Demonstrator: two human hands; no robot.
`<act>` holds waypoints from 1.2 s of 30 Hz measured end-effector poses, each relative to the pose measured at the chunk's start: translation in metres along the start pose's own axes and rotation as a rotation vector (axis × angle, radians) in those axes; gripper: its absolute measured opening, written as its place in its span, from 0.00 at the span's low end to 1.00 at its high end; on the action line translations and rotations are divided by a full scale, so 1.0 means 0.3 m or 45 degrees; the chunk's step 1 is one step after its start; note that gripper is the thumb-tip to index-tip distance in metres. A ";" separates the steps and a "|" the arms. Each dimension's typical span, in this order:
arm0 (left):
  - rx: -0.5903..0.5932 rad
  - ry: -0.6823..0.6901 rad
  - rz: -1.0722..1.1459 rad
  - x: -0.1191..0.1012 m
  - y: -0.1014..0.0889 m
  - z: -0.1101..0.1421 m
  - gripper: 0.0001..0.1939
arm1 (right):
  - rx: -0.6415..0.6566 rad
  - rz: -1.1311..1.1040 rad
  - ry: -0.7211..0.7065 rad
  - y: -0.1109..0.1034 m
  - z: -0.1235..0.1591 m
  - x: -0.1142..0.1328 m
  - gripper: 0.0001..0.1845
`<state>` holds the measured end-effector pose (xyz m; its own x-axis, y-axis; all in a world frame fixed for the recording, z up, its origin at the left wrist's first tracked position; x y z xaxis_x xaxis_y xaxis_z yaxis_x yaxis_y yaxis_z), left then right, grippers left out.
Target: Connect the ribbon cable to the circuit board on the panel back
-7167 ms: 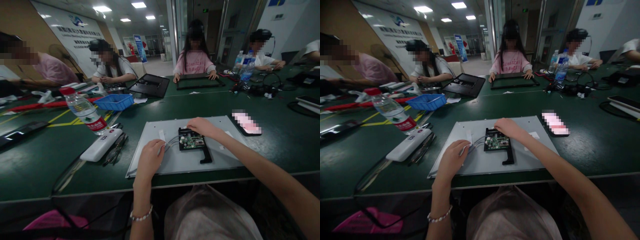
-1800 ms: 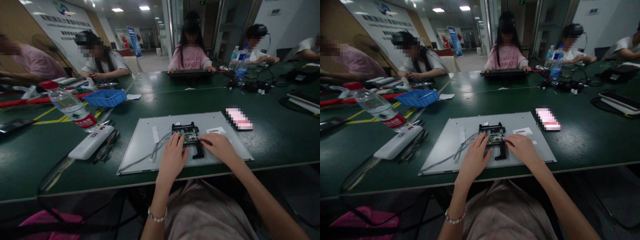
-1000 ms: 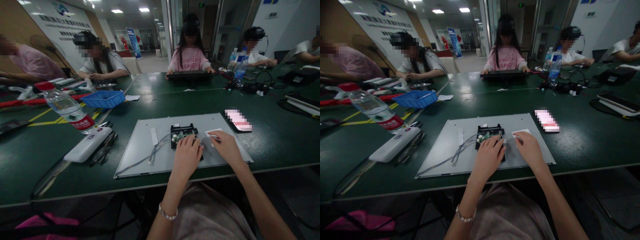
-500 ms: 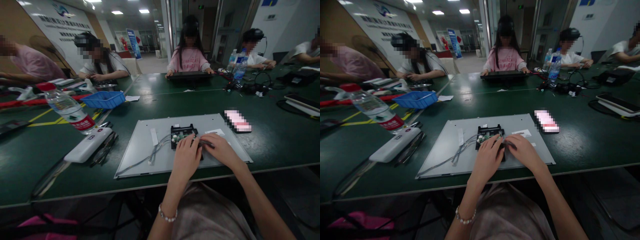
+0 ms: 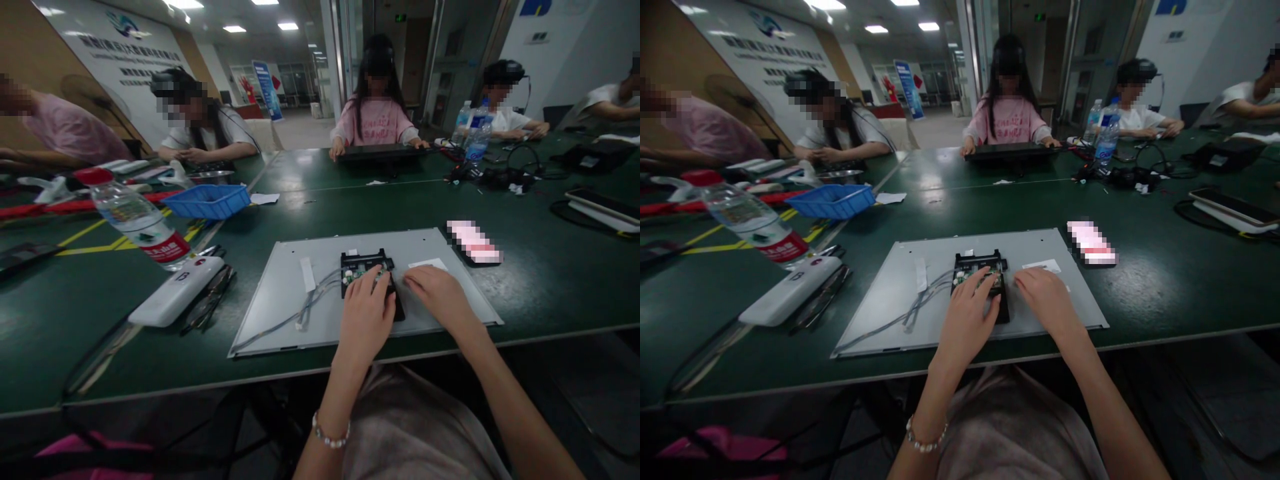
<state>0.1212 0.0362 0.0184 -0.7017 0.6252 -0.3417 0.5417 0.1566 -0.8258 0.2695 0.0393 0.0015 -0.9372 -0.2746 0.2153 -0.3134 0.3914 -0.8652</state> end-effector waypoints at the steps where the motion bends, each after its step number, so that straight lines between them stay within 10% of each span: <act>1: -0.012 -0.012 -0.015 0.017 -0.017 0.001 0.18 | -0.052 0.036 0.036 -0.013 0.005 -0.016 0.12; 10: -0.281 -0.218 -0.118 0.315 -0.273 0.021 0.17 | -0.030 0.104 0.172 -0.008 0.033 -0.078 0.14; 21: 0.025 -0.402 -0.110 0.402 -0.193 0.095 0.18 | -0.111 -0.177 0.232 0.009 0.050 -0.111 0.17; 36: 0.052 -0.446 -0.182 0.408 -0.199 0.067 0.16 | -0.056 -0.242 0.188 0.019 0.047 -0.102 0.17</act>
<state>-0.0063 0.0881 0.0170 -0.8884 0.2990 -0.3485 0.4130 0.1887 -0.8910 0.2986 0.0374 -0.0164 -0.8721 -0.2167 0.4387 -0.4893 0.3839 -0.7830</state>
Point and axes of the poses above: each hand's wrist, its own z-axis away from the middle knuckle, its own y-axis out of the palm, x = y × z, the point moved 6 cm from there along -z, towards the middle knuckle, and after that the axes turned 4 degrees about z, right-handed, at the moved point
